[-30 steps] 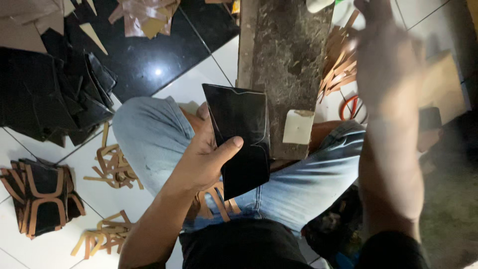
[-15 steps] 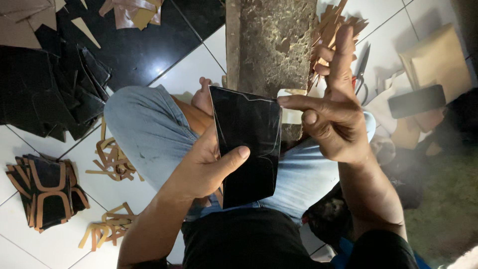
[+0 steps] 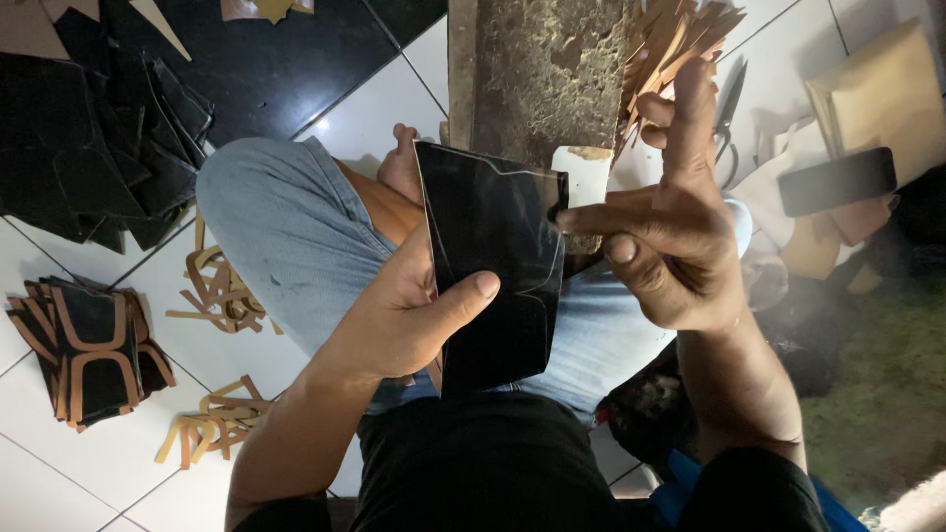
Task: The person sits on the floor and assembles small U-shaped tan leather pieces onto black rectangular leather bases. They repeatedly pick up a base, apply a substance from a small bottle, and press the tan pieces onto the edges, then place the assembled unit aside.
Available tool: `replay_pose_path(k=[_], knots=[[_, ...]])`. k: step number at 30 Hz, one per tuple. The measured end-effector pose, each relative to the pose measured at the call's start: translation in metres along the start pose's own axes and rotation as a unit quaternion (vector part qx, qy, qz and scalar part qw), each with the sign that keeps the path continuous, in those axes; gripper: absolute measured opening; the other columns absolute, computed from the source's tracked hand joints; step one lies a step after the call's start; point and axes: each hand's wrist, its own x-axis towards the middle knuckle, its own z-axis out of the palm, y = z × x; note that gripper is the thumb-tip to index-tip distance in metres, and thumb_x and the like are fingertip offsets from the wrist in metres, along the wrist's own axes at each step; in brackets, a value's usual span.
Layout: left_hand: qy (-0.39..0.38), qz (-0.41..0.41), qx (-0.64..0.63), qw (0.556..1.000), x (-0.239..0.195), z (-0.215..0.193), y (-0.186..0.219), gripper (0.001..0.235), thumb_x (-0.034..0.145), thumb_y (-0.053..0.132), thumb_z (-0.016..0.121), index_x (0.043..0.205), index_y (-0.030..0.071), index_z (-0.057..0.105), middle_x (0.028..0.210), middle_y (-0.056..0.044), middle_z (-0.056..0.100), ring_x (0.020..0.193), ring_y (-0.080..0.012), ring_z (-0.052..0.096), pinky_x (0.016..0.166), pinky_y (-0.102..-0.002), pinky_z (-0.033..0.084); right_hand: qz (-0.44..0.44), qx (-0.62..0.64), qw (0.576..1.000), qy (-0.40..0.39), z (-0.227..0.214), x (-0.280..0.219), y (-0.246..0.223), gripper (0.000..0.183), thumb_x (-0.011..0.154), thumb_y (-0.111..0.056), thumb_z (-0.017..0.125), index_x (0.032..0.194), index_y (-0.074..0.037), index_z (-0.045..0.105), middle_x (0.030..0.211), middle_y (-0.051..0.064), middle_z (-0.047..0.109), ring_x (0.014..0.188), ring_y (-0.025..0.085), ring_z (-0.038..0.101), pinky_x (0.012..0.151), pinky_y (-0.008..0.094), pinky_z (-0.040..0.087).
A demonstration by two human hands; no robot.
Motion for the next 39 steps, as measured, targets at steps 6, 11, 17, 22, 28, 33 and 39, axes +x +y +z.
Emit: replay_pose_path(k=[6, 11, 17, 22, 28, 33, 39], knots=[[-0.016, 0.001, -0.031, 0.999, 0.002, 0.002, 0.000, 0.044, 0.113, 0.013, 0.059, 0.152, 0.000, 0.044, 0.105, 0.002, 0.060, 0.081, 0.0007, 0.050, 0.077, -0.019, 0.044, -0.040, -0.069, 0.997, -0.011, 0.004, -0.010, -0.003, 0.033, 0.095, -0.031, 0.061, 0.100, -0.007, 0.084, 0.165, 0.024, 0.008, 0.154, 0.033, 0.023, 0.126, 0.050, 0.030], [-0.001, 0.004, -0.041, 0.999, 0.000, 0.004, -0.001, 0.045, 0.110, 0.015, 0.059, 0.150, 0.001, 0.042, 0.118, 0.001, 0.062, 0.096, -0.0015, 0.055, 0.088, -0.021, 0.048, -0.017, -0.081, 0.997, -0.009, 0.007, -0.020, -0.008, 0.033, 0.098, -0.034, 0.063, 0.103, -0.011, 0.086, 0.164, 0.026, 0.008, 0.142, 0.029, 0.045, 0.112, 0.041, 0.048], [0.000, 0.036, -0.022, 0.999, 0.001, 0.005, -0.007, 0.038, 0.114, 0.016, 0.059, 0.146, -0.001, 0.046, 0.116, -0.002, 0.063, 0.100, -0.0026, 0.057, 0.095, -0.023, 0.050, -0.034, -0.158, 0.987, -0.011, 0.013, -0.030, -0.015, 0.031, 0.096, -0.034, 0.062, 0.099, -0.016, 0.086, 0.167, 0.020, 0.008, 0.145, 0.029, 0.034, 0.125, 0.054, 0.033], [0.013, 0.051, -0.007, 0.999, 0.000, 0.006, -0.007, 0.036, 0.115, 0.014, 0.058, 0.144, -0.002, 0.044, 0.124, -0.004, 0.062, 0.114, -0.0068, 0.057, 0.103, -0.025, 0.049, -0.054, -0.192, 0.980, -0.008, 0.020, -0.037, -0.018, 0.030, 0.100, -0.036, 0.066, 0.107, -0.018, 0.089, 0.177, 0.010, 0.005, 0.161, 0.029, 0.024, 0.127, 0.045, 0.029], [0.023, 0.070, 0.001, 0.997, 0.001, 0.010, -0.007, 0.044, 0.114, 0.012, 0.058, 0.152, -0.003, 0.041, 0.132, -0.008, 0.060, 0.125, -0.0104, 0.057, 0.111, -0.028, 0.048, -0.083, -0.242, 0.967, -0.017, 0.027, -0.042, -0.017, 0.026, 0.099, -0.032, 0.067, 0.109, -0.020, 0.088, 0.177, 0.008, -0.001, 0.159, 0.035, 0.016, 0.127, 0.050, 0.028], [0.038, 0.067, 0.039, 0.996, 0.001, 0.010, -0.007, 0.044, 0.114, 0.012, 0.057, 0.152, -0.004, 0.041, 0.135, -0.009, 0.060, 0.128, -0.0113, 0.056, 0.112, -0.028, 0.046, -0.092, -0.270, 0.958, -0.037, 0.032, -0.044, -0.020, 0.027, 0.097, -0.032, 0.067, 0.113, -0.022, 0.087, 0.179, 0.006, -0.005, 0.159, 0.040, 0.017, 0.126, 0.054, 0.031], [0.035, 0.059, -0.009, 0.998, 0.001, 0.004, -0.012, 0.042, 0.115, 0.013, 0.058, 0.150, -0.003, 0.040, 0.128, -0.008, 0.060, 0.115, -0.0099, 0.055, 0.107, -0.028, 0.048, -0.099, -0.269, 0.957, -0.047, 0.028, -0.040, -0.022, 0.023, 0.100, -0.032, 0.070, 0.115, -0.024, 0.087, 0.181, 0.005, -0.005, 0.154, 0.036, 0.015, 0.128, 0.052, 0.030]])
